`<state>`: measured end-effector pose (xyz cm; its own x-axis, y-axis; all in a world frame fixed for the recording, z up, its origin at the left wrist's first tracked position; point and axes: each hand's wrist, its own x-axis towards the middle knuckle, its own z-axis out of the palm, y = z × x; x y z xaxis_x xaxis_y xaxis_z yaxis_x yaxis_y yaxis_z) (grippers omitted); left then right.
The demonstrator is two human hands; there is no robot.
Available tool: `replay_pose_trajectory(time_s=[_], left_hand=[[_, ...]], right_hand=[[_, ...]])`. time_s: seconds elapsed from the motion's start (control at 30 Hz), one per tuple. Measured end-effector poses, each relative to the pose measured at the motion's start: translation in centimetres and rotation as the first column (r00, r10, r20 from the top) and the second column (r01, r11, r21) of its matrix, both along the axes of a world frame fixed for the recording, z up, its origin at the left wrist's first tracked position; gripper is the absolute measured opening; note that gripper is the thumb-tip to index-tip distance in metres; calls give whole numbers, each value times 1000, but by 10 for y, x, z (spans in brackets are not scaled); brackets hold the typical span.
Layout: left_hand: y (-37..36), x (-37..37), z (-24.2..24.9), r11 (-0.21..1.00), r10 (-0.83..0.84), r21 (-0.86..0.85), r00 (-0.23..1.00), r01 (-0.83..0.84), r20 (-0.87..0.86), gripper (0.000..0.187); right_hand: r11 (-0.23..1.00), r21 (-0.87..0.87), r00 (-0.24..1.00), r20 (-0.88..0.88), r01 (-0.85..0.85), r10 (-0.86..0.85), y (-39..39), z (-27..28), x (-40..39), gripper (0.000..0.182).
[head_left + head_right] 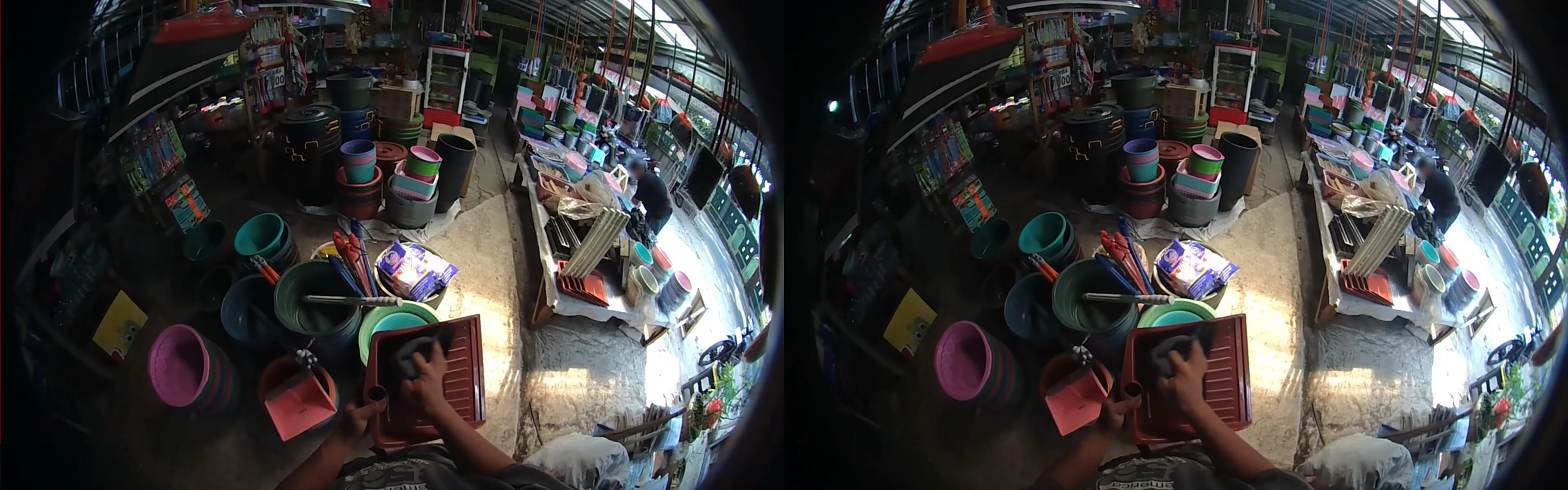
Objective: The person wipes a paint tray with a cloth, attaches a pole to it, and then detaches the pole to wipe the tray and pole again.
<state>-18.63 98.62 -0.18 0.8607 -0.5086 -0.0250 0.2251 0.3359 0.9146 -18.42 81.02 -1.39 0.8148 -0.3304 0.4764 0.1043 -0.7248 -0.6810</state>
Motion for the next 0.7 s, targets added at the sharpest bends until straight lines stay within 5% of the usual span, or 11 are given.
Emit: replay_pose_trajectory(time_s=[0.07,0.17,0.2,0.27,0.33,0.4,0.43,0.5,0.63,0.7], left_hand=[[8,9,-8,1000,-1,-12,999,0,-45,46],[26,4,-11,1000,17,-19,999,-18,-42,46],[31,1,-12,999,41,-24,999,-41,9,45],[27,-6,-15,993,103,49,986,-110,131,41],[21,-8,-15,977,150,108,957,-182,250,37],[18,-7,-14,991,105,69,989,-112,101,36],[19,-8,-10,992,100,70,990,-107,97,36],[21,-5,3,953,163,-241,981,-184,-105,37],[35,9,-26,981,194,11,980,-193,-47,37],[18,9,-9,990,143,-34,986,-140,89,37]], right_hand=[[985,56,987,35,-161,160,17,4,-2,40],[817,460,929,49,-347,367,4,20,2,27],[815,460,927,52,-352,372,-5,27,1,27],[969,241,993,-90,-49,73,-15,34,0,21],[973,224,999,28,-50,45,3,15,2,19],[734,531,894,114,-423,433,34,20,-8,20],[736,532,897,111,-418,429,43,26,-17,20],[709,605,861,-74,-362,502,55,36,-32,20],[750,489,757,-242,-446,607,52,19,-59,18],[673,699,914,-72,-239,400,52,27,-52,20]])
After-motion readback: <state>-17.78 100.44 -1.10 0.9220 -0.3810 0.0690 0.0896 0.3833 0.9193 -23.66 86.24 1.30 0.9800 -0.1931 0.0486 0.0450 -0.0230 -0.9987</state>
